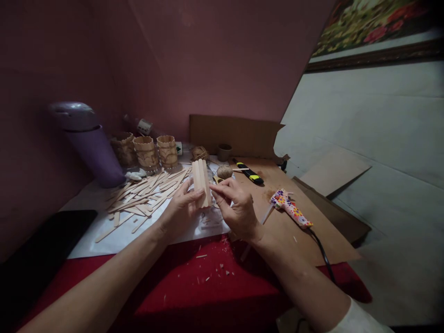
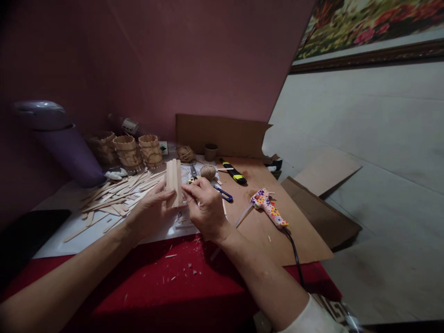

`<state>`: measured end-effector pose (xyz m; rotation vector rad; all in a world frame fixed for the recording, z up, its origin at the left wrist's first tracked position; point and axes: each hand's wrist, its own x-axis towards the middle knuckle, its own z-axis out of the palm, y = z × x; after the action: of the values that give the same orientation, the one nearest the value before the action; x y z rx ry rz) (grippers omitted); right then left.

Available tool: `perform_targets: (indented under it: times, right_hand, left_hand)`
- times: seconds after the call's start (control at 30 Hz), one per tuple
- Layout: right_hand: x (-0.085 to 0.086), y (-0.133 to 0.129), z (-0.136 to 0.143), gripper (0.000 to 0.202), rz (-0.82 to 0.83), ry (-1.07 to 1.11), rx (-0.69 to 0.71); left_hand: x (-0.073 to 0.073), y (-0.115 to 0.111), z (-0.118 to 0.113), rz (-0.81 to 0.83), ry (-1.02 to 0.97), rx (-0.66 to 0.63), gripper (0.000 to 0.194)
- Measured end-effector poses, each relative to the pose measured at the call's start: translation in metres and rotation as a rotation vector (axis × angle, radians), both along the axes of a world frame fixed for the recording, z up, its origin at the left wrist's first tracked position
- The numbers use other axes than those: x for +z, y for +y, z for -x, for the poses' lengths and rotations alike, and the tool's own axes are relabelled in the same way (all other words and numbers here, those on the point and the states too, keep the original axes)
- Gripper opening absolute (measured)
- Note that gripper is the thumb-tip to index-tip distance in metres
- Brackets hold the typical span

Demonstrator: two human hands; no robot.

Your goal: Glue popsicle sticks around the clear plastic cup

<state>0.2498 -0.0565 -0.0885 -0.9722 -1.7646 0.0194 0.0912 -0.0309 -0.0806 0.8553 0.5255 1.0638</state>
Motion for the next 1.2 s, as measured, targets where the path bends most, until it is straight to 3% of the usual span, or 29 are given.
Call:
perform_targets:
  times: [0.2, 0.53, 0.77, 1.0, 1.2]
  right_hand:
    - [-0.0001, -0.0002, -0.0007, 0.024, -0.001, -0.003, 0.001]
    - [0.0013, -0.0022, 0.0005, 0.015, -0.006, 0.042, -0.007]
    - [0.0000, -0.0075, 0.0014, 0.004, -0.016, -0.001, 0.066]
    - [-0.0039, -0.0060, 0.0010, 0.017, -0.014, -0.017, 0.126]
    - [-0.0030, -0.0058, -0.0012, 0.014, -0.031, -0.032, 0.109]
  left_hand:
    - [0.0011, -0.0008, -0.0010, -0.011, 0.001, -0.012, 0.051]
    - [-0.0060, 0.0047, 0.0006, -0.007, -0.052, -0.029, 0.031]
    - [-0.0038, 0.0047, 0.0014, 0.039, -0.054, -0.043, 0.030]
    - [-0.0038, 0.0018, 0.0005, 0.014, -0.047, -0.031, 0.034]
    - [-0.0053, 0.0027, -0.0006, 0.005, -0.063, -0.045, 0.031]
